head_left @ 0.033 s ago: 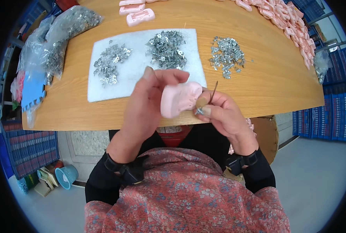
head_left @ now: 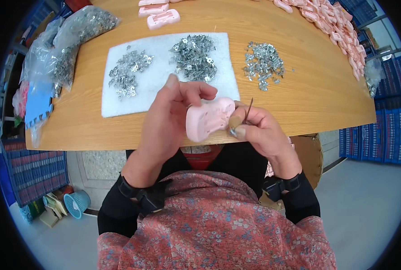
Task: The person assembles pink plastic hair clips by inserting small metal components into them using a small tool. They pick up a clip, insert the metal piece, and place the finished clip on the table, repeating this process for multiple units.
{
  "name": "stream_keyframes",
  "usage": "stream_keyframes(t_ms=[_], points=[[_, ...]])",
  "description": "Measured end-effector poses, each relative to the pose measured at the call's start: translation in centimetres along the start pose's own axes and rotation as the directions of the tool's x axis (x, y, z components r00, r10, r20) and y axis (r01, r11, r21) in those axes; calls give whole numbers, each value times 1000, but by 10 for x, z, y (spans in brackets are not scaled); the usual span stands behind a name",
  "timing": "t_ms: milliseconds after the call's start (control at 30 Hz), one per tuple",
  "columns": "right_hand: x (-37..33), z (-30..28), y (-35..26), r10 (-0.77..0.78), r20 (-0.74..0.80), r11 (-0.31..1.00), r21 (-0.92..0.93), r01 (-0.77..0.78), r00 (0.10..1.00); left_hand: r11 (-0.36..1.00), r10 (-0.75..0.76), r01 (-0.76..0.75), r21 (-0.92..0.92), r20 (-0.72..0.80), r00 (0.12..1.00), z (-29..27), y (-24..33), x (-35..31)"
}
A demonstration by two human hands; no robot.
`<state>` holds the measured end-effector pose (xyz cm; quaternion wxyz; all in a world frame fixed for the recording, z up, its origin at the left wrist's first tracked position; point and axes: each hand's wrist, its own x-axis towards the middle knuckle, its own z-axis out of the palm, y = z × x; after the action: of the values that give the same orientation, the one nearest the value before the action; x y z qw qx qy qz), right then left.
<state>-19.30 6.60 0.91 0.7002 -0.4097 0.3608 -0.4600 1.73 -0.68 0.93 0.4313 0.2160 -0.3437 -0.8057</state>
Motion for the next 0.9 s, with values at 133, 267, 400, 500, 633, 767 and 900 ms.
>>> stream_keyframes(t_ms=[133,267,400,500,633,767,900], points=[[-2,-2,-23,-11,142,942,-330,58,990,872,-354,277,403,130,926,0,18,1],[-6,5,-38,38,68,938,-347,-12,997,768,-606,477,427,248,755,11,25,-2],[-10,5,-33,-127,-139,914,-400,61,982,869,-493,486,94,245,835,1,6,-6],[-4,2,-18,-299,-240,850,-507,144,923,865,-496,502,11,174,851,1,-3,-5],[1,10,-9,-328,-315,848,-514,130,891,859,-504,511,-31,126,855,1,-8,-7],[6,14,-3,-363,-272,795,-589,144,891,853,-511,520,-55,124,851,0,-7,-7],[10,18,0,-392,-281,789,-592,163,876,857,-503,511,-61,112,857,0,-8,-6]])
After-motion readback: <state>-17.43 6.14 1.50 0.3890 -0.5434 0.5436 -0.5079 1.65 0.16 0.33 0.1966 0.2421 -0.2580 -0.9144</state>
